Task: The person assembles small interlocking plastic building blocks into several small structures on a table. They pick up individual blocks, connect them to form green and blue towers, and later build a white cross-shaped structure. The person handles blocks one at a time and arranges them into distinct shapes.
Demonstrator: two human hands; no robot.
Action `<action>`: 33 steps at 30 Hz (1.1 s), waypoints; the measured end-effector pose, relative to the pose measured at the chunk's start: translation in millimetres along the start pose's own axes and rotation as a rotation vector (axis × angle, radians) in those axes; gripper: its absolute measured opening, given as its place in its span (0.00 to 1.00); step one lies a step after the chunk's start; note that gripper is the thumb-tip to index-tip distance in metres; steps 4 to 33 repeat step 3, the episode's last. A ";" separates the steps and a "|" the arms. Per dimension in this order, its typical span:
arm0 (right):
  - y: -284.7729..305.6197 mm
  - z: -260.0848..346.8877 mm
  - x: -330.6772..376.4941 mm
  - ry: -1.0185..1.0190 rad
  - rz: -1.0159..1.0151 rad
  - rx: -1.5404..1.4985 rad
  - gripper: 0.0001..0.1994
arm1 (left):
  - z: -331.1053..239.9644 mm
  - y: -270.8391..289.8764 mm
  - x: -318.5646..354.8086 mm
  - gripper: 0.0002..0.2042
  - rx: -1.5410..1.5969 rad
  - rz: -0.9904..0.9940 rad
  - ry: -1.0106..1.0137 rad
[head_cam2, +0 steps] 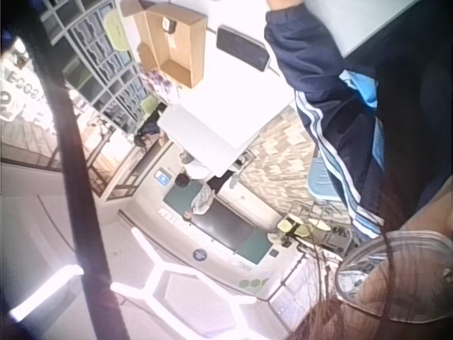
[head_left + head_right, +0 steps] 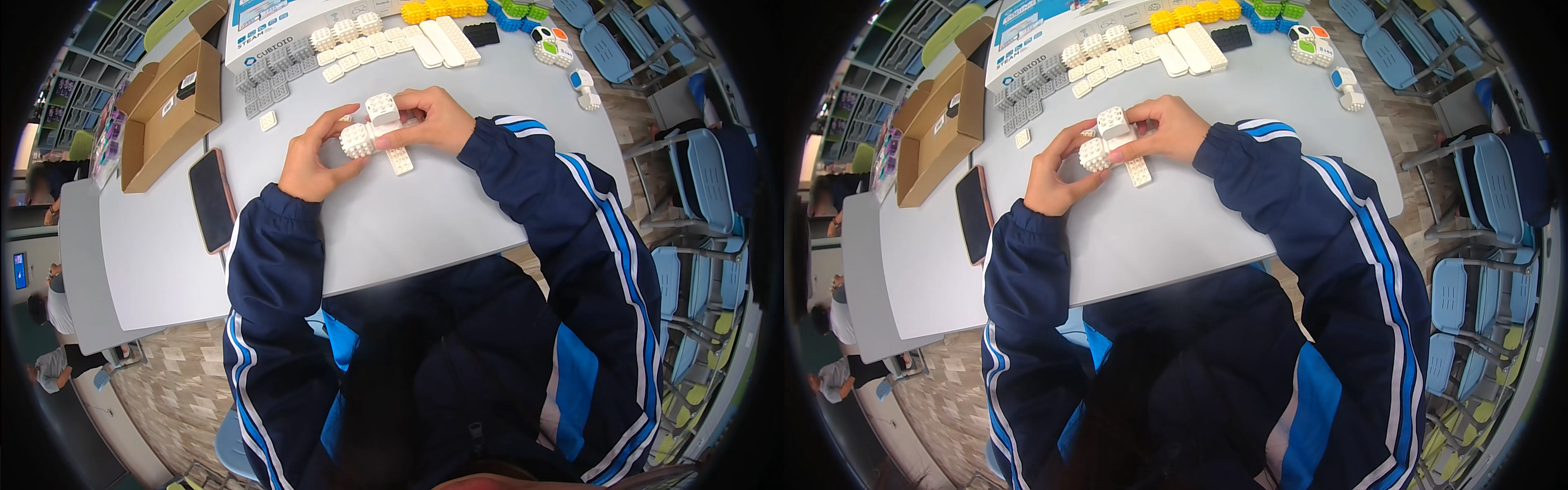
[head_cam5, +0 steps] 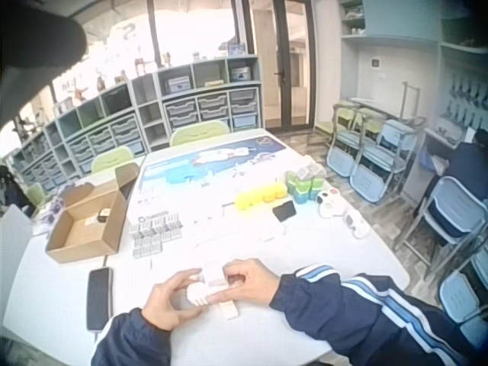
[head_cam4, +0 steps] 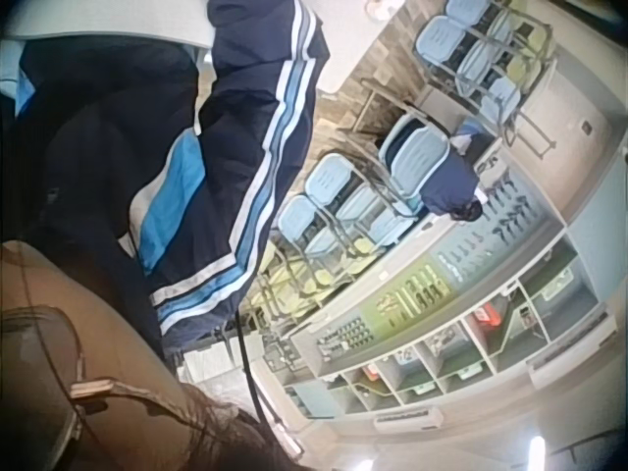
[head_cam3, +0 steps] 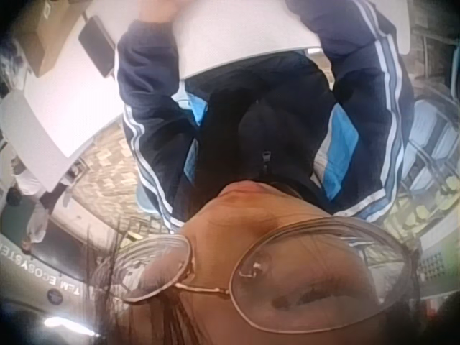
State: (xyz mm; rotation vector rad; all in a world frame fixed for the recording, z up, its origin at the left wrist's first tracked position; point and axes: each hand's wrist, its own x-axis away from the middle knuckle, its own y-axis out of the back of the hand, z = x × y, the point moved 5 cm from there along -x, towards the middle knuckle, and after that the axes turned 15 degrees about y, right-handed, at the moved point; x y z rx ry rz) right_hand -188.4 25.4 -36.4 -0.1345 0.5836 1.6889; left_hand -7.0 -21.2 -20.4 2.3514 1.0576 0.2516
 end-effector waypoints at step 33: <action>0.1 0.0 -0.3 0.013 -0.009 -0.020 0.24 | 4.2 0.6 -0.5 0.31 -0.054 0.012 0.026</action>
